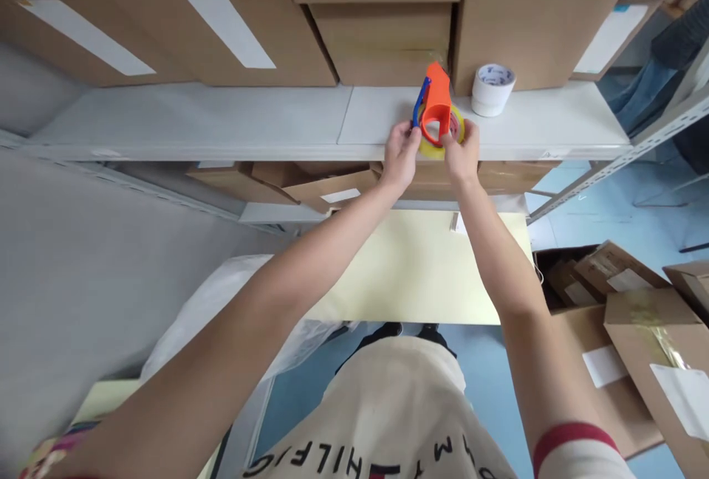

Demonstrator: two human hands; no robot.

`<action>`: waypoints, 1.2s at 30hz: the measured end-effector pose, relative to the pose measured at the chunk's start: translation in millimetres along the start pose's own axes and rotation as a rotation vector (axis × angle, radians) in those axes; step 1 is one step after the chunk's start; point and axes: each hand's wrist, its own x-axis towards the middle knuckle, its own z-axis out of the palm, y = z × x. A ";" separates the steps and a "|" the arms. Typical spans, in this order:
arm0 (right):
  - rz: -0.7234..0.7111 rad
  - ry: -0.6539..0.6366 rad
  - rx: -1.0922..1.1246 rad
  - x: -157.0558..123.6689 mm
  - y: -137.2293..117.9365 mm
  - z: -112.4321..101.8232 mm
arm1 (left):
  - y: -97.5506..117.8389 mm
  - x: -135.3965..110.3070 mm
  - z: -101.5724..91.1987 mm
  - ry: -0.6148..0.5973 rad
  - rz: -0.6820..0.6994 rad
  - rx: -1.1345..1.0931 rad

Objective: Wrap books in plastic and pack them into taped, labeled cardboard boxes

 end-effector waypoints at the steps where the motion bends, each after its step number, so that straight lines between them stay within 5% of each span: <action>1: 0.003 0.001 0.010 -23.2 -5.3 -12.7 | 5.2 -21.4 -1.7 -0.022 0.024 0.038; 4: 0.051 -0.010 0.037 -105.1 -16.7 -50.1 | 9.9 -96.8 -6.9 -0.101 0.019 0.103; 7: 0.202 -0.009 -0.003 -184.1 -5.6 -76.1 | -11.2 -173.4 -8.1 -0.146 -0.082 0.093; 10: 0.396 -0.014 -0.106 -243.2 30.7 -91.9 | -51.5 -232.0 -5.3 -0.170 -0.318 0.080; 14: 0.596 -0.038 -0.246 -297.2 89.1 -108.2 | -102.3 -275.1 -2.1 -0.196 -0.610 0.066; 20: 0.700 -0.093 -0.303 -341.4 139.4 -120.1 | -129.3 -291.6 0.6 -0.250 -0.943 0.006; 36: 0.749 -0.176 -0.226 -336.1 172.5 -129.6 | -157.7 -286.7 15.8 -0.236 -1.020 0.044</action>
